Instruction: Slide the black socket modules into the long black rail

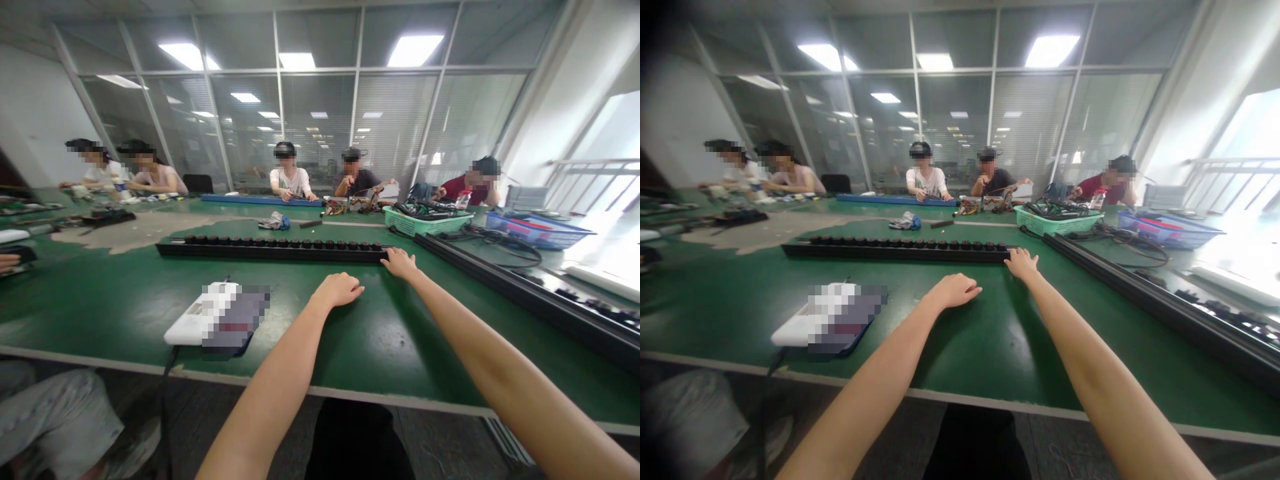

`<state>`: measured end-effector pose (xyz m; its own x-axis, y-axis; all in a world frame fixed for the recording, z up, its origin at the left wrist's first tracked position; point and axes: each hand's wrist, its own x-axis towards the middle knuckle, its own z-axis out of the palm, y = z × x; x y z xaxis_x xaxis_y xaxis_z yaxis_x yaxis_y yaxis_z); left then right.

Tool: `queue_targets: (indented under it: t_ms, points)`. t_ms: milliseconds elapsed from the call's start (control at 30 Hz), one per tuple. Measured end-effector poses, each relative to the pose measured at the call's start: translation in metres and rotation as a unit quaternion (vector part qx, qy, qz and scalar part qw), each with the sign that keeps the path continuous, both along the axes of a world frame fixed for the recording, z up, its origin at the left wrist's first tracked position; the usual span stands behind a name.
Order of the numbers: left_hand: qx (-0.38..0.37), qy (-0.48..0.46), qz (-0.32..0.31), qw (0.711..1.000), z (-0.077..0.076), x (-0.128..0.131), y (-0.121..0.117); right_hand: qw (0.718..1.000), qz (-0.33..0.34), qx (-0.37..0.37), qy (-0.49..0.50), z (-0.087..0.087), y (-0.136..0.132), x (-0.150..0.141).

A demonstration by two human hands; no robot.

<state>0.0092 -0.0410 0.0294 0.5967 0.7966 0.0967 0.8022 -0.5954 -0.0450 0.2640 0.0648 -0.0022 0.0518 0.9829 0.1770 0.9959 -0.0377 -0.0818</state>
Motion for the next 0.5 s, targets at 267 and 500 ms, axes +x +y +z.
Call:
queue_targets:
  t_ms: [267, 500]
  points:
    - [-0.010, -0.007, -0.009, 1.000, 0.007, -0.005, -0.009, 0.999, 0.001, 0.016, -0.047, 0.003, -0.029, 0.005]
    - [-0.005, -0.016, -0.008, 1.000, 0.008, -0.004, -0.011, 0.995, 0.004, 0.004, -0.100, 0.015, -0.080, 0.016]
